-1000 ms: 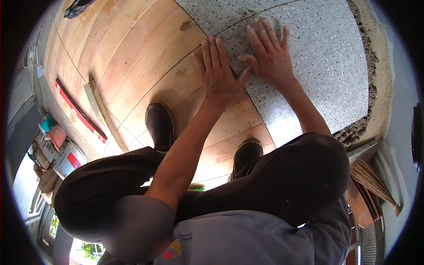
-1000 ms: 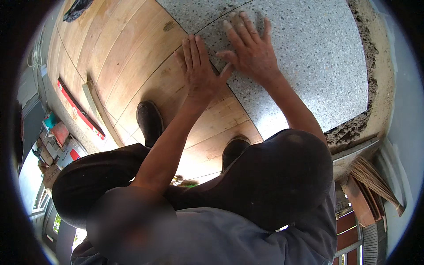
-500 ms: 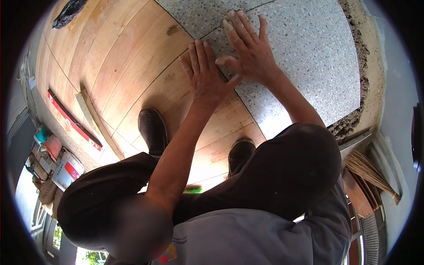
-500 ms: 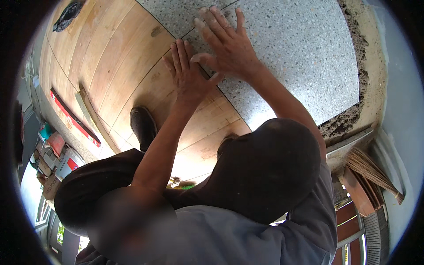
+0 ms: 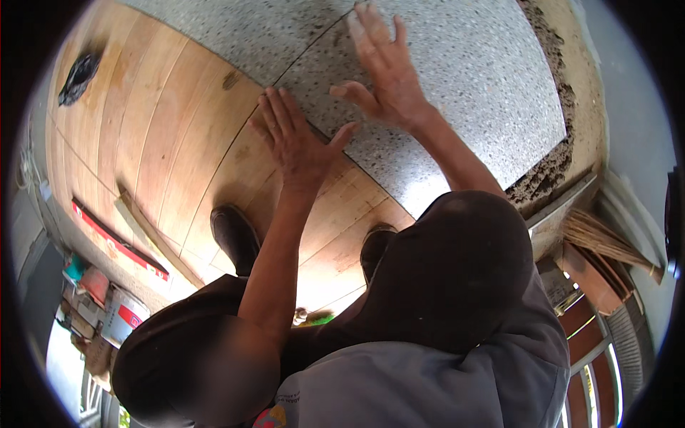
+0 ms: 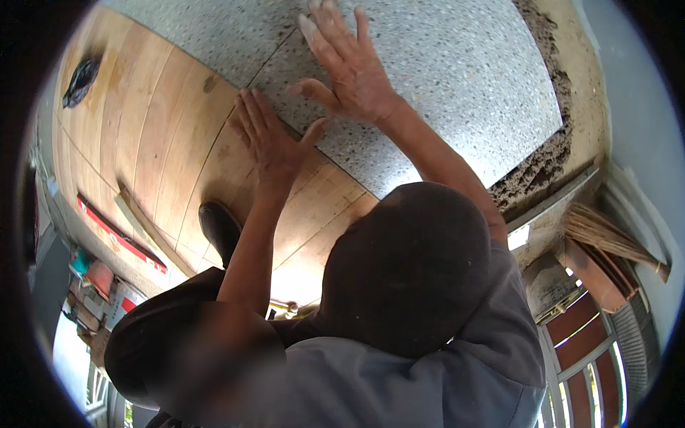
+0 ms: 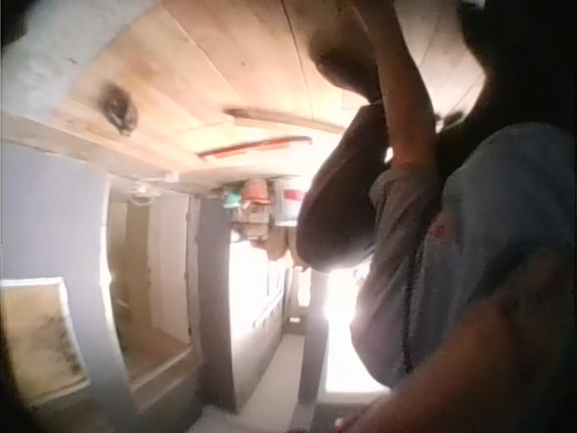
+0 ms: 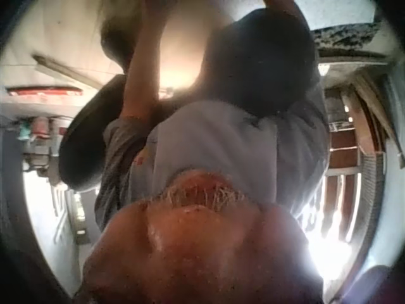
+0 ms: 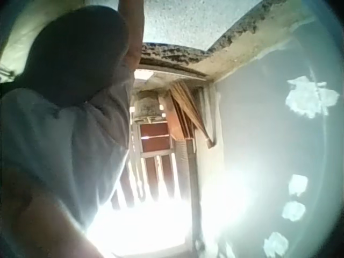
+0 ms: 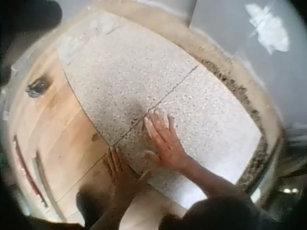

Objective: The recorder is laying floor tiles on a sand bed and leveling them.

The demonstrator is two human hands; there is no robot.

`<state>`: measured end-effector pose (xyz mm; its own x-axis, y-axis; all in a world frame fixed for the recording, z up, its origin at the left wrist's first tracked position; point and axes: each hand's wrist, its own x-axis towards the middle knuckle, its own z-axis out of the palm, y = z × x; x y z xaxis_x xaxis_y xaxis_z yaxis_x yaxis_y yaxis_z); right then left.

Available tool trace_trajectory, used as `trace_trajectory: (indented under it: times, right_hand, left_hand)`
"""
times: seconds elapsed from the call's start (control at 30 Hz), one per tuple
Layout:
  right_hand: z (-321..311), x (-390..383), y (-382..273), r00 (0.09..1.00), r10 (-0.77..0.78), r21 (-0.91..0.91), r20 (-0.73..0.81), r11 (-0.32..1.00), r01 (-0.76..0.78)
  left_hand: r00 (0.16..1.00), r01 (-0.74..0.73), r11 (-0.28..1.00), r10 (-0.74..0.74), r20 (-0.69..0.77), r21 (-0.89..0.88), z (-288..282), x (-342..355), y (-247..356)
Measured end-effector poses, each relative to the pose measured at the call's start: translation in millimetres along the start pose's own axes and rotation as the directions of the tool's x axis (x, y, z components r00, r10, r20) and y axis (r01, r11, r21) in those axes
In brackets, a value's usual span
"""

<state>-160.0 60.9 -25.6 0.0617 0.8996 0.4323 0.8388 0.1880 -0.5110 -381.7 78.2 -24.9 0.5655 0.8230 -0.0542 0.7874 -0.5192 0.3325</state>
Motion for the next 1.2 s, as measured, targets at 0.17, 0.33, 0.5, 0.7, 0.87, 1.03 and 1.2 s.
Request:
trace_trajectory:
  times: [0.17, 0.33, 0.5, 0.7, 0.87, 1.03, 1.2]
  right_hand:
    - [-13, -9, 7, 0.993, 0.109, 0.051, -0.049, 0.993, -0.107]
    - [-84, -93, 19, 0.946, 0.313, -0.025, -0.088, 0.948, -0.316]
    - [-105, -202, -30, 0.923, 0.384, -0.194, 0.014, 0.907, -0.374]
    - [-96, -234, -70, 0.969, 0.224, -0.249, -0.109, 0.937, -0.244]
    - [-90, -229, -70, 0.936, 0.352, -0.253, -0.022, 0.903, -0.346]
    - [-81, -233, -62, 0.936, 0.343, -0.247, -0.081, 0.903, -0.352]
    - [-73, -232, -54, 0.946, 0.320, -0.238, -0.047, 0.916, -0.322]
  left_hand:
    - [1.000, 0.011, 0.999, -0.011, -0.013, 0.030, -7, 7, 18]
    - [0.883, -0.458, 0.864, 0.469, 0.003, -0.207, 31, 1, 89]
    - [0.659, -0.747, 0.636, 0.746, -0.096, -0.192, 63, -19, 126]
    - [0.599, -0.798, 0.602, 0.787, -0.149, -0.032, 66, -25, 127]
    - [0.558, -0.816, 0.565, 0.825, -0.091, 0.119, 61, -25, 129]
    - [0.635, -0.772, 0.635, 0.772, -0.015, 0.000, 62, -24, 127]
    - [0.618, -0.783, 0.610, 0.784, 0.050, 0.122, 60, -27, 129]
